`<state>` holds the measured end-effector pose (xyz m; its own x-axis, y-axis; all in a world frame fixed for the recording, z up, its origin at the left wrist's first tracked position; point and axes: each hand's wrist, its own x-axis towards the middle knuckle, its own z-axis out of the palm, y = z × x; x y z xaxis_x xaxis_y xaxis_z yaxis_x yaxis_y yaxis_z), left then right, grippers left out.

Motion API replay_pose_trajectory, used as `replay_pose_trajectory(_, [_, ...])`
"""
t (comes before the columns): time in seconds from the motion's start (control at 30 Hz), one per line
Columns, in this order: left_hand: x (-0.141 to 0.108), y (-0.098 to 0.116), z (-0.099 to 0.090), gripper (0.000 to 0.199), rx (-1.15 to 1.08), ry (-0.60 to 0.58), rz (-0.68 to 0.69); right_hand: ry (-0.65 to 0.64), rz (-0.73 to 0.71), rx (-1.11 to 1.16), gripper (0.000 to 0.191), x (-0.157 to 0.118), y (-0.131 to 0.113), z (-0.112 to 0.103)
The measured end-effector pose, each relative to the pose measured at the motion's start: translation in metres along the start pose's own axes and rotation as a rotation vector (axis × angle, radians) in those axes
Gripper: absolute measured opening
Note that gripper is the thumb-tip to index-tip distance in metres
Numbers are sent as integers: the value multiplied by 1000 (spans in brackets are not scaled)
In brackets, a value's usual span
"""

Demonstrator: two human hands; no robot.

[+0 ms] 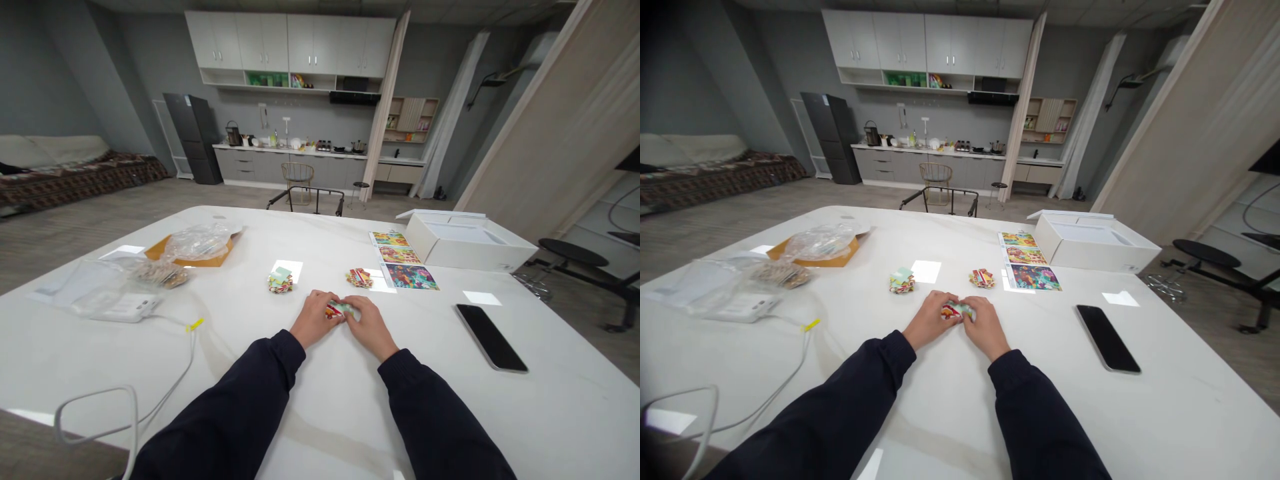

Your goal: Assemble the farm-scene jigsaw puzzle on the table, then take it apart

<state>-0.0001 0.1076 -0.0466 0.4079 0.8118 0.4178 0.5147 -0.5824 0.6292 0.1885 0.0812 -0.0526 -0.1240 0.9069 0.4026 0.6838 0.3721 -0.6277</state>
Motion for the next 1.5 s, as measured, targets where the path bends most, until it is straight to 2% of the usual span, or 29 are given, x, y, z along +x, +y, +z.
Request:
replay_pose_trajectory(0.17, [-2,-1,-7,43,-41,-4,12,-50,2,-99,31,0,8,-8])
replay_pose_trajectory(0.4, [-3,0,-13,33,-35,-37,-2,-135,-27,-197,39,-2,11,-23])
replay_pose_trajectory(0.87, [-3,-1,-11,31,-11,-16,20,-186,1,-257,37,-3,-1,-24])
replay_pose_trajectory(1.07, [-4,1,-11,32,15,-19,62,-163,11,-239,37,-4,0,-22])
replay_pose_trajectory(1.17, [-2,-2,-28,34,65,6,164,-140,3,-218,39,-5,2,-21])
replay_pose_trajectory(1.27, [1,-19,-62,31,146,134,165,-115,1,-195,41,-6,4,-20])
replay_pose_trajectory(1.33, [1,-38,-85,32,218,236,83,-102,5,-187,40,-6,5,-20])
replay_pose_trajectory(1.4, [0,-57,-99,39,287,309,-46,-94,6,-184,39,-6,5,-20])
replay_pose_trajectory(1.5, [-1,-76,-104,47,327,322,-230,-84,5,-181,37,-6,4,-19])
